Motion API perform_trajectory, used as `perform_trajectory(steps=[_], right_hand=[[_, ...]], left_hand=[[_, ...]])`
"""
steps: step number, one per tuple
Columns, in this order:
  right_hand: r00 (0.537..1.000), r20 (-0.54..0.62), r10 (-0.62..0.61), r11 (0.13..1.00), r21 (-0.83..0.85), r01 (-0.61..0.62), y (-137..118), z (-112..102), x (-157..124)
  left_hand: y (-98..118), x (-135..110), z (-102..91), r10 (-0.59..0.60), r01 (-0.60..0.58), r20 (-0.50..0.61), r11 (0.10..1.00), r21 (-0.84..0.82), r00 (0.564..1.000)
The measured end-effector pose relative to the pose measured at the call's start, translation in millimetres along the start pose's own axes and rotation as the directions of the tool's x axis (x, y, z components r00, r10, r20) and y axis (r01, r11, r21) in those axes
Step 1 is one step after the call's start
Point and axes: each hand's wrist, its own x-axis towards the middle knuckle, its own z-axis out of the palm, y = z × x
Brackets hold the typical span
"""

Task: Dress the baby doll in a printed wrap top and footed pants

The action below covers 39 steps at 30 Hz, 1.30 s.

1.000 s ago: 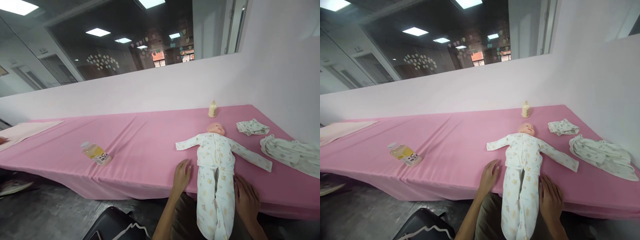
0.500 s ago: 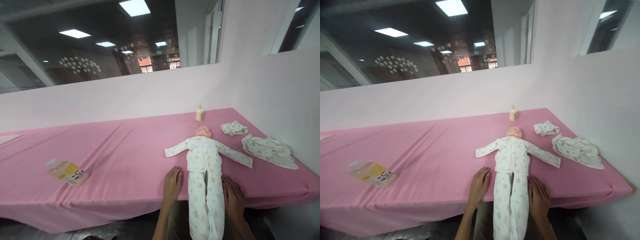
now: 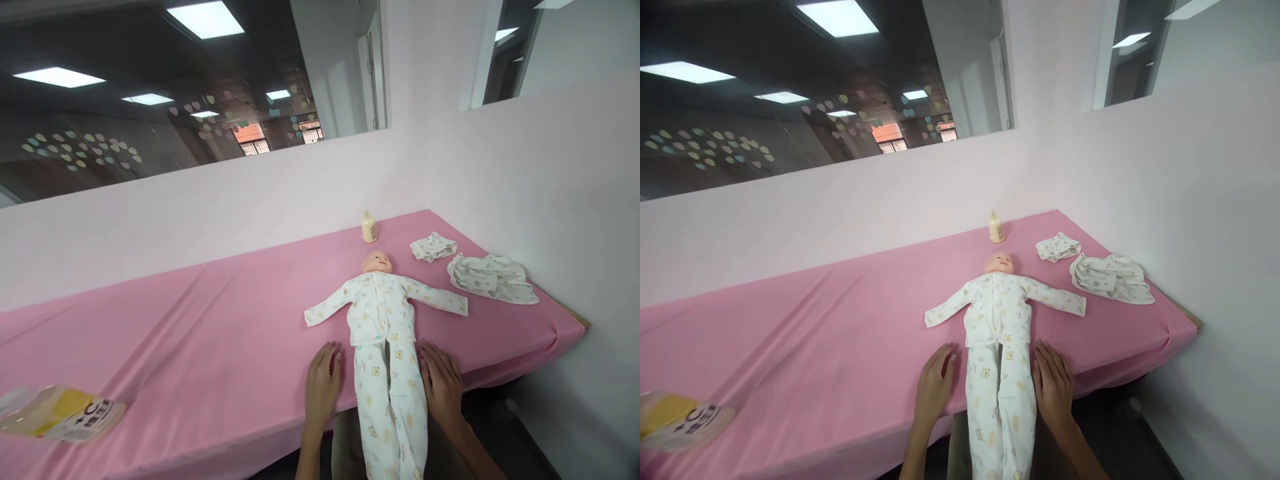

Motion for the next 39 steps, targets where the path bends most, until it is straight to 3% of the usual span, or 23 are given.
perform_trajectory(steps=[19, 28, 39], right_hand=[[0.999, -0.034, 0.003, 0.999, 0.041, -0.001, 1, 10, -5], [0.999, -0.019, 0.030, 0.998, 0.051, -0.029, -3, 5, -1], [0.998, -0.059, -0.019, 0.996, 0.082, 0.024, -1, -2, 5]], left_hand=[[1, 5, -4.8, -0.065, 0.065, 0.006, 0.998, 0.012, 0.998], [3, 7, -5.5, -0.008, 0.009, -0.025, 0.999, 0.042, 1.000], [4, 5, -7.2, -0.009, 0.009, -0.006, 1.000, 0.019, 1.000]])
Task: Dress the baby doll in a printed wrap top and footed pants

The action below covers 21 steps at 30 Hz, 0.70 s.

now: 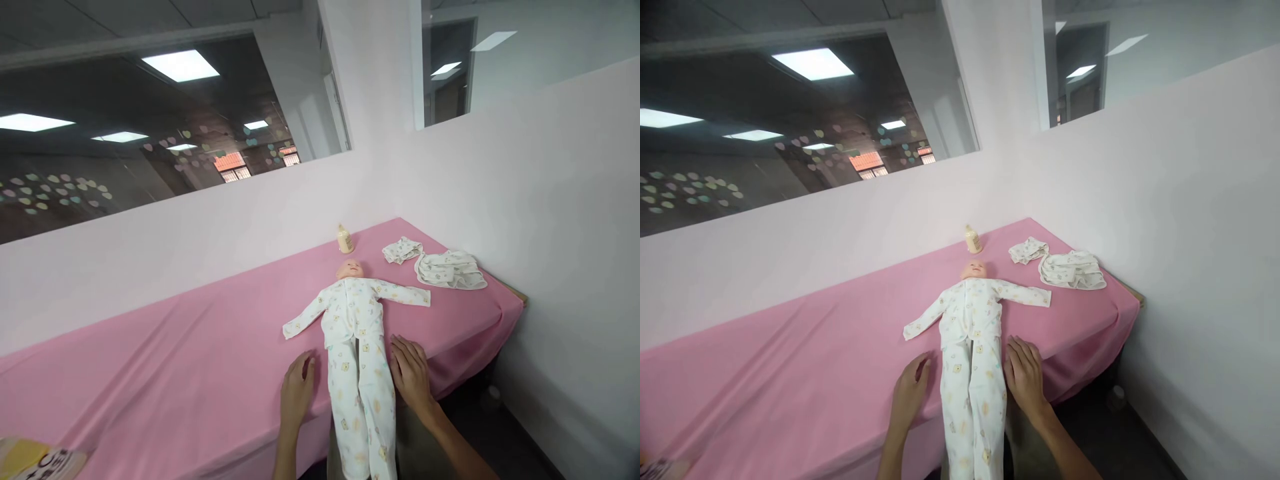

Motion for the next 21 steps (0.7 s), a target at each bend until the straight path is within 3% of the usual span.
perform_trajectory(steps=[11, 21], right_hand=[[0.992, -0.093, 0.080, 0.997, 0.008, -0.079, -5, 15, -3], [0.990, -0.115, 0.081, 0.996, -0.031, -0.085, -5, 18, -4]], left_hand=[[0, 2, -3.7, -0.013, 0.013, -0.010, 0.999, -0.034, 1.000], [4, 1, -3.7, -0.005, 0.004, -0.010, 1.000, -0.014, 1.000]])
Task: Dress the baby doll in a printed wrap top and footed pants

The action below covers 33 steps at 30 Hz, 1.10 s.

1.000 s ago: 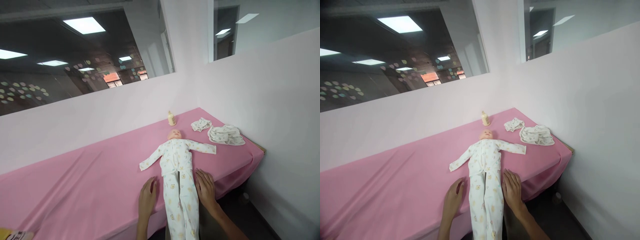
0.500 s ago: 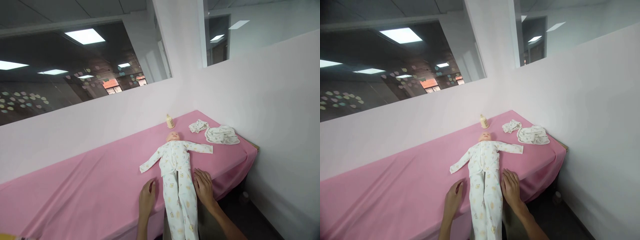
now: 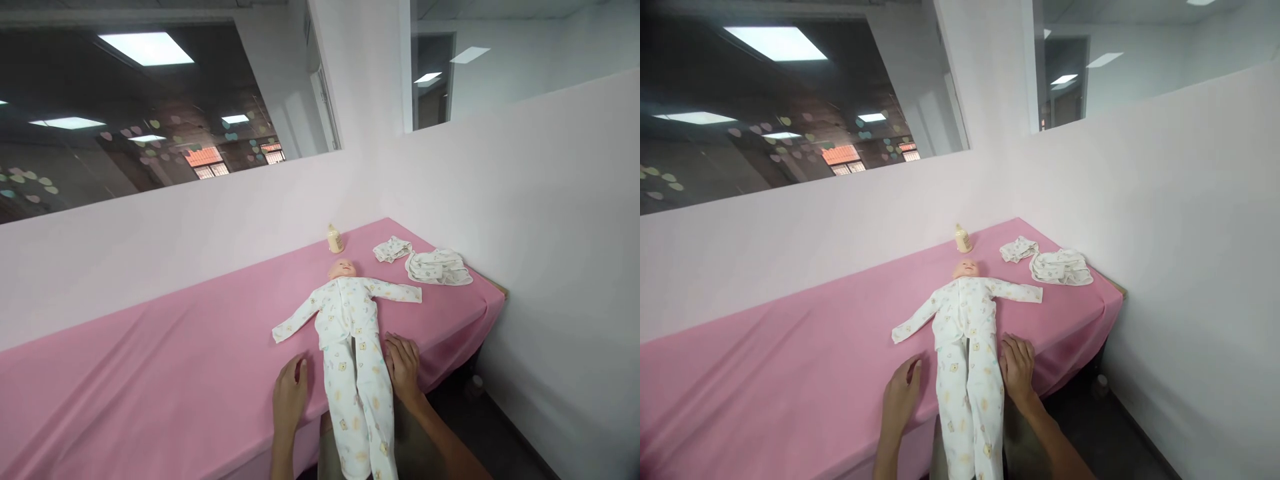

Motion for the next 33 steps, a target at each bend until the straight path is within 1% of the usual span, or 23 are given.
perform_trajectory(steps=[6, 17, 24, 29, 33], right_hand=[[0.998, -0.059, 0.012, 0.999, -0.047, -0.014, -1.1, 6.0, -1.8], [0.999, -0.032, 0.008, 0.999, -0.049, -0.009, 0.3, 5.9, -5.3], [1.000, -0.009, -0.023, 0.997, -0.077, 0.022, 2.6, 3.9, -4.2], [0.999, 0.008, -0.035, 0.997, -0.071, 0.036, 3.9, -0.1, -3.1], [0.999, 0.000, -0.048, 0.997, -0.060, 0.048, 4.4, -1.1, -2.9]], left_hand=[[-1.5, 0.1, 1.0, 0.013, -0.013, -0.006, 1.000, 0.000, 1.000], [-2.9, 0.1, 3.3, 0.036, -0.036, -0.001, 0.999, -0.012, 0.999], [-0.8, 0.5, 5.0, 0.038, -0.038, -0.006, 0.999, 0.018, 0.999], [1.0, -0.1, 5.6, 0.063, -0.063, -0.007, 0.997, 0.033, 0.998], [0.9, -1.6, 5.8, 0.080, -0.080, -0.009, 0.997, 0.020, 0.997]])
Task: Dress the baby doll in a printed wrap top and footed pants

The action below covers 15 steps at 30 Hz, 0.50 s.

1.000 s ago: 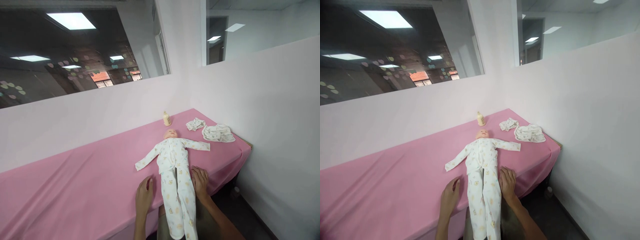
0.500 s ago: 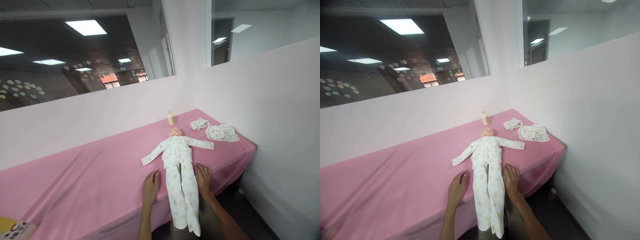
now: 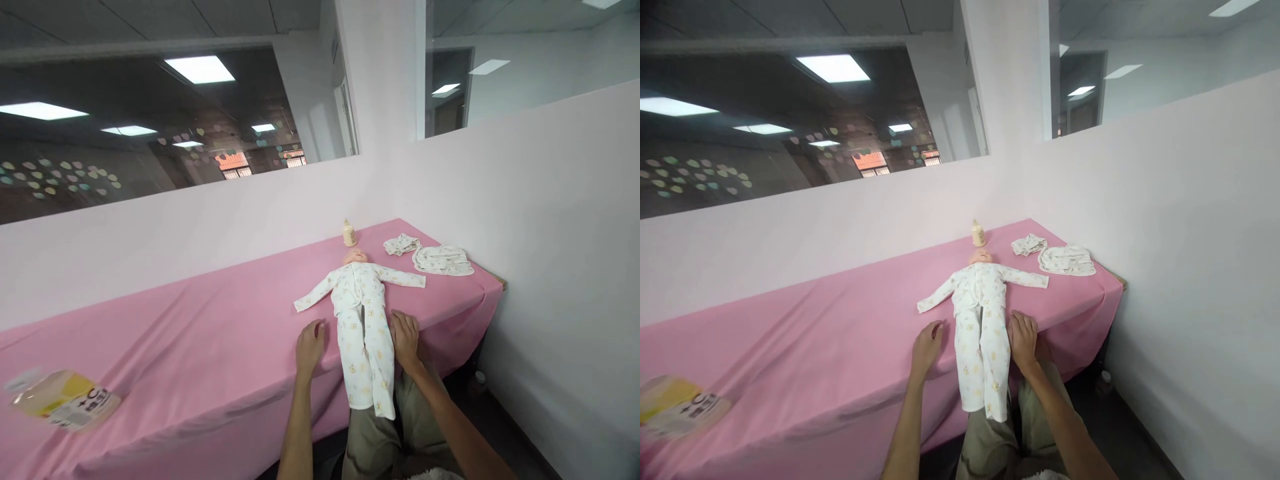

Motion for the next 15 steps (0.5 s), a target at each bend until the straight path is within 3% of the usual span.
perform_trajectory(steps=[15], right_hand=[[0.996, -0.076, -0.055, 0.998, -0.030, 0.053, 4.0, 7.6, -0.8]], left_hand=[[-1.2, -1.0, 0.0, 0.029, -0.029, -0.019, 1.000, 0.005, 0.999]])
